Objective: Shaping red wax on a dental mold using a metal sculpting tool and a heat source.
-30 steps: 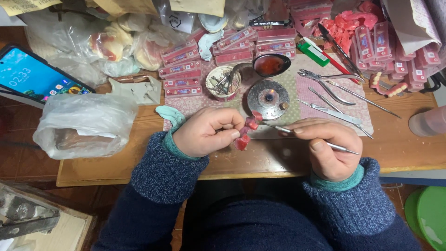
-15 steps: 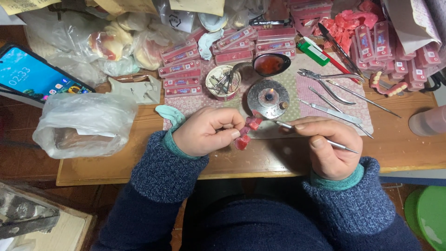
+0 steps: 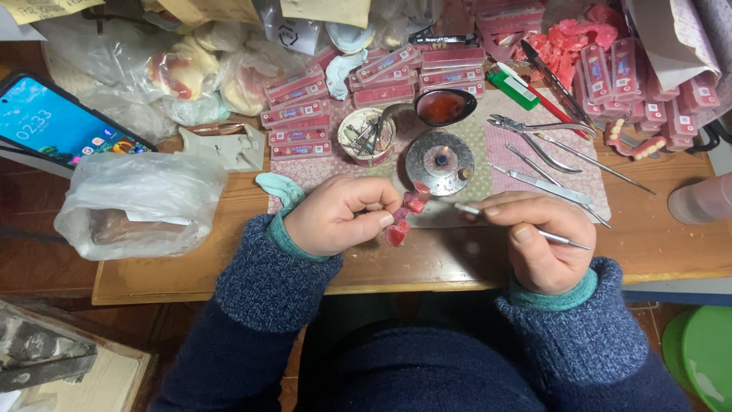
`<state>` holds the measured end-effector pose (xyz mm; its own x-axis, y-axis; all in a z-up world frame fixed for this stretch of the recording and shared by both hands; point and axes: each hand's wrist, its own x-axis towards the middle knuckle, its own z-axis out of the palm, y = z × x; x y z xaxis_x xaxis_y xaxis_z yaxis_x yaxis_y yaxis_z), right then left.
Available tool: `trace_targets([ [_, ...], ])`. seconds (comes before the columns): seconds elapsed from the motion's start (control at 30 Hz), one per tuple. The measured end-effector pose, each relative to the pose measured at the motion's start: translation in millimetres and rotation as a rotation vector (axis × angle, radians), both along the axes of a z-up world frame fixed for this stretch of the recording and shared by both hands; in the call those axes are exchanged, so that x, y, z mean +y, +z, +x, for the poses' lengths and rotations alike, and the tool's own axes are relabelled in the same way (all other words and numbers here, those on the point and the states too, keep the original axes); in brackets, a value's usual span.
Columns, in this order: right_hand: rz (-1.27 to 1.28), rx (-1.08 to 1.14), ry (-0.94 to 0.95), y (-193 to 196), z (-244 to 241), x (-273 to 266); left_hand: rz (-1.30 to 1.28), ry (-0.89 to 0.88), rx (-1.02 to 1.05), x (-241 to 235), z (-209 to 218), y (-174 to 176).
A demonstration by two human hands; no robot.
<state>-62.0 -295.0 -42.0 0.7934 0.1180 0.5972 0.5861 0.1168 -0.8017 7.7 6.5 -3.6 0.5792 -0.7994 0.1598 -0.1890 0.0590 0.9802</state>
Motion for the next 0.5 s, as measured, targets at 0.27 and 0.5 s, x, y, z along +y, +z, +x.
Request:
trace_targets([
  [0.27, 0.018, 0.005, 0.022, 2.0, 0.3, 0.5, 0.063, 0.043, -0.048, 1.1, 0.4, -1.8],
  [0.5, 0.029, -0.032, 0.035, -1.7, 0.9, 0.2, -0.006, 0.008, 0.003, 2.4, 0.5, -5.5],
])
